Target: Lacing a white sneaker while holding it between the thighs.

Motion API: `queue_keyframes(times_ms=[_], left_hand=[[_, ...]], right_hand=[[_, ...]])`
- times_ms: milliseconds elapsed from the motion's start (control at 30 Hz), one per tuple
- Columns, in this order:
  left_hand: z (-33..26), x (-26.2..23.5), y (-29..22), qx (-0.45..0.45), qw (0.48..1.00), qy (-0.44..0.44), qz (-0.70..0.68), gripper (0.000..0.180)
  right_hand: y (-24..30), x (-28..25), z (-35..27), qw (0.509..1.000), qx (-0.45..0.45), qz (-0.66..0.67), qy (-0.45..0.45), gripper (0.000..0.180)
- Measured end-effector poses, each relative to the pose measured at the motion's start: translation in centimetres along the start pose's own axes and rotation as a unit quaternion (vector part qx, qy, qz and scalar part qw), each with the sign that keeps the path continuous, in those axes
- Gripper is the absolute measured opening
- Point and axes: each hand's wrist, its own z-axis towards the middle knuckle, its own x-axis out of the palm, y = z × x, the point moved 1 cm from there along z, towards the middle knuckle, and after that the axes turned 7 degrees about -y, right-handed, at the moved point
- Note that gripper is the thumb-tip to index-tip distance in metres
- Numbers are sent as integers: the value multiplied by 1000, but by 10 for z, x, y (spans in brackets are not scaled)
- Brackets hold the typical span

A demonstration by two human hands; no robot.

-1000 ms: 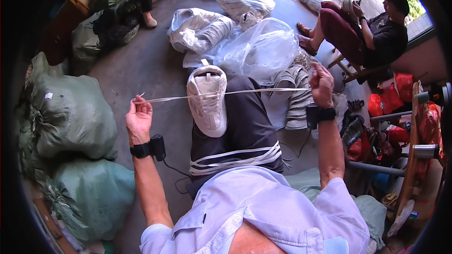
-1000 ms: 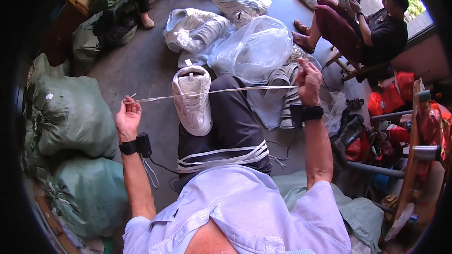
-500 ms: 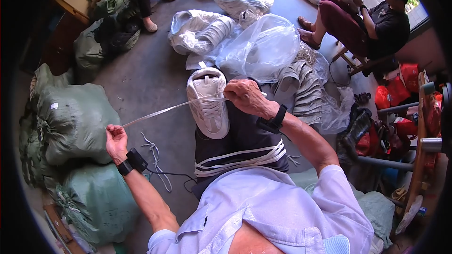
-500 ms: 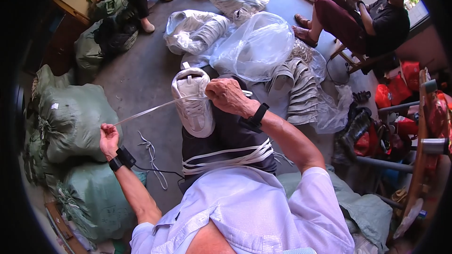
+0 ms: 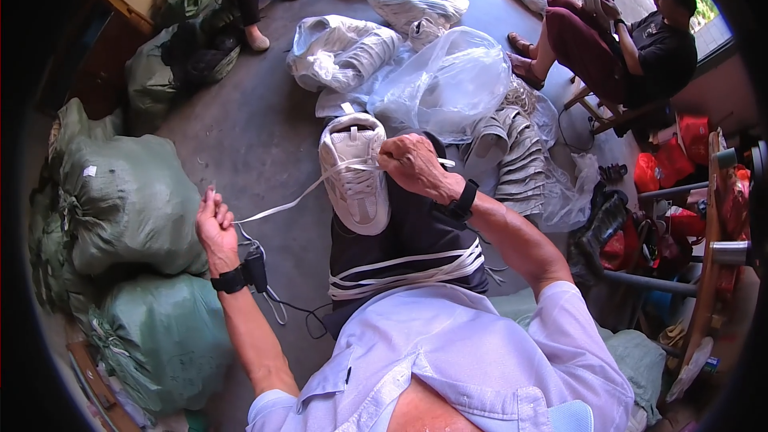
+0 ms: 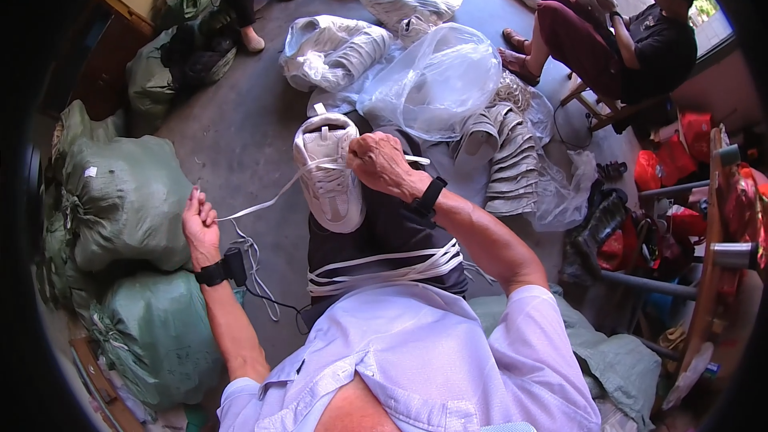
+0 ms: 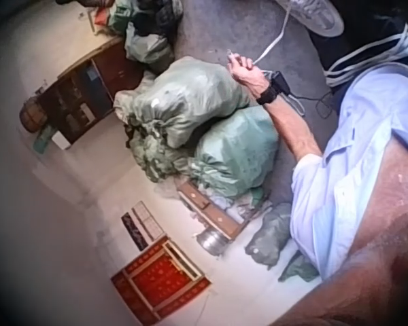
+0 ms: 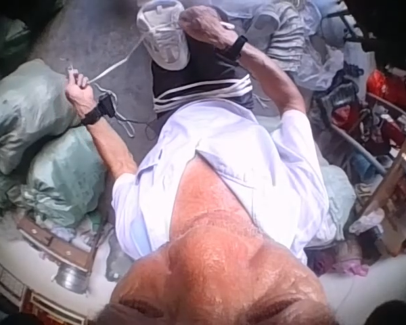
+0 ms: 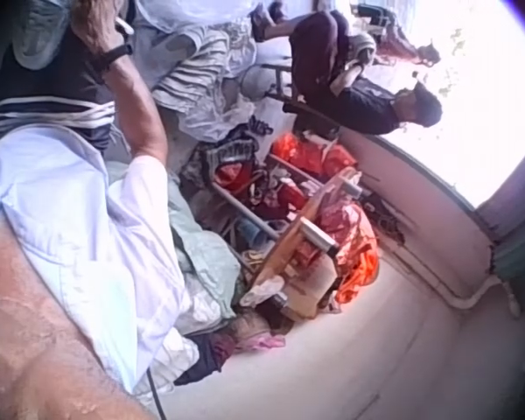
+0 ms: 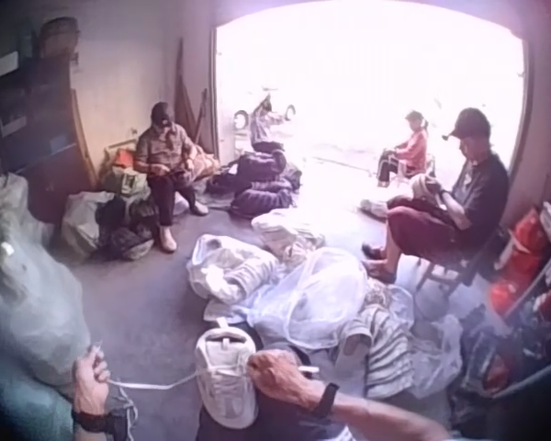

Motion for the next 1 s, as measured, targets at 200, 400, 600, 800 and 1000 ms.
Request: queue_keyframes(times_ms=[200,400,600,800,1000], left_hand=[[-52,81,35,2,984,112,137,28],[-86,120,59,124,927,162,315,17],[-95,129,69,190,870,182,417,13],[-93,130,66,223,849,249,410,14],[-90,129,67,202,844,280,410,15]], right_hand=[[15,1,15,986,128,51,99,32],[16,-10,10,976,117,150,107,32],[14,-8,8,974,137,146,110,30],[16,-10,9,974,140,144,108,29],[17,-11,9,976,131,138,107,29]])
